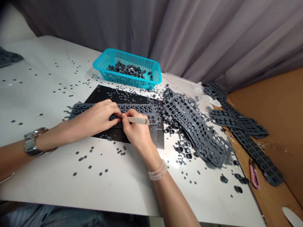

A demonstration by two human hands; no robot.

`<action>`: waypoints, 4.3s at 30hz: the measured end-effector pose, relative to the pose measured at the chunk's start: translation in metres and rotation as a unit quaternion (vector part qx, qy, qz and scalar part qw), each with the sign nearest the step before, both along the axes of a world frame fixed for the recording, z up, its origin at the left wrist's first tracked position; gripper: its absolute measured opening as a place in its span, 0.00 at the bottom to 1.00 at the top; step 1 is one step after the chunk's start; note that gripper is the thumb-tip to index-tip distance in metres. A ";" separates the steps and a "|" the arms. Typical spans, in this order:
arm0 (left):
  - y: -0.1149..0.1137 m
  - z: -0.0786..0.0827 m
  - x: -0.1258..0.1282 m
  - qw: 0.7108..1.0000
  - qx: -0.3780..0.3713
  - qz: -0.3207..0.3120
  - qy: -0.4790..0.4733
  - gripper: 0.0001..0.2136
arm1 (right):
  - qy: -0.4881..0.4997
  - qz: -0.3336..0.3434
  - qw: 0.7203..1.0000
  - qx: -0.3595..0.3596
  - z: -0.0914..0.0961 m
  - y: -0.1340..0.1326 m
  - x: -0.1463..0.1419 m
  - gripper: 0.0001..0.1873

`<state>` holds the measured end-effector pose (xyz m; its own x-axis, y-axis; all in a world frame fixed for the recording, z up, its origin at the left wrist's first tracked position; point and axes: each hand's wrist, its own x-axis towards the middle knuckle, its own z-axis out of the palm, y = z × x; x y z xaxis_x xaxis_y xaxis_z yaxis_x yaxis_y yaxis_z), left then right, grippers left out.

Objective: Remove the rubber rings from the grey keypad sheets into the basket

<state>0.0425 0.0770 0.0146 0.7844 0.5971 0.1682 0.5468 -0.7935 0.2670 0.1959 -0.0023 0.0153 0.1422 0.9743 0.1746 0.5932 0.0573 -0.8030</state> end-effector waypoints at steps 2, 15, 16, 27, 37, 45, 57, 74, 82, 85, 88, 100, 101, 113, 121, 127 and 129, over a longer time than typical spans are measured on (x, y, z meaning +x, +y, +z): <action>-0.004 0.004 0.000 1.000 -0.009 -0.010 -0.002 0.12 | -0.026 -0.008 1.000 0.002 0.002 -0.001 -0.003 0.13; 0.016 0.023 -0.035 0.781 -0.498 0.168 -0.336 0.13 | 0.128 -0.036 0.991 -0.011 -0.003 0.003 0.009 0.16; 0.017 0.020 -0.034 0.758 -0.530 0.167 -0.343 0.13 | 0.134 -0.043 0.990 -0.006 -0.002 0.003 0.010 0.16; -0.003 0.023 -0.024 0.578 -0.687 0.167 -0.408 0.01 | 0.127 -0.066 0.990 -0.009 0.001 -0.001 0.012 0.16; -0.003 0.027 -0.023 0.800 -0.480 0.175 -0.315 0.08 | 0.086 -0.006 0.996 -0.028 -0.002 0.001 0.002 0.17; -0.010 -0.004 -0.018 0.992 -0.048 0.071 -0.088 0.11 | 0.015 0.016 1.000 -0.014 -0.002 0.000 -0.002 0.16; -0.015 0.017 -0.018 0.978 -0.165 -0.030 -0.127 0.08 | -0.024 0.000 1.000 -0.003 0.001 0.003 -0.013 0.13; 0.005 0.027 -0.025 0.522 -0.707 0.160 -0.449 0.05 | 0.195 -0.063 0.979 0.000 0.018 0.009 0.003 0.16; 0.004 0.028 -0.027 0.455 -0.724 0.183 -0.485 0.09 | 0.192 -0.095 0.977 0.008 0.016 0.008 -0.002 0.16; 0.005 0.031 -0.029 0.478 -0.711 0.187 -0.481 0.09 | 0.184 -0.058 0.981 -0.016 0.005 0.003 -0.001 0.16; 0.005 0.033 -0.031 0.568 -0.672 0.182 -0.439 0.03 | 0.144 -0.008 0.989 -0.044 0.000 0.001 -0.003 0.16; -0.013 0.004 -0.028 0.988 -0.082 0.134 -0.006 0.12 | 0.038 0.040 0.998 -0.030 -0.003 0.001 -0.010 0.17; -0.014 0.003 -0.028 0.988 -0.078 0.132 0.000 0.11 | 0.029 0.040 0.998 -0.027 -0.002 0.001 -0.011 0.17; 0.002 0.046 -0.040 0.848 -0.442 0.140 -0.256 0.05 | 0.031 0.025 0.999 -0.024 -0.001 0.006 -0.017 0.15; 0.015 0.025 -0.039 0.529 -0.703 0.192 -0.434 0.05 | 0.148 -0.024 0.989 -0.006 0.012 0.001 -0.010 0.15; 0.008 0.030 -0.036 0.609 -0.657 0.162 -0.414 0.07 | 0.154 -0.021 0.988 -0.015 0.007 0.001 -0.013 0.15; 0.006 0.031 -0.038 0.718 -0.593 0.148 -0.333 0.10 | 0.151 -0.005 0.988 -0.028 0.002 0.001 -0.014 0.16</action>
<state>0.0040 0.0829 0.0460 0.5755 0.7537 -0.3173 0.0829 0.3322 0.9396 0.1816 -0.0010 0.0173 0.1893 0.9796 0.0679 0.3265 0.0024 -0.9452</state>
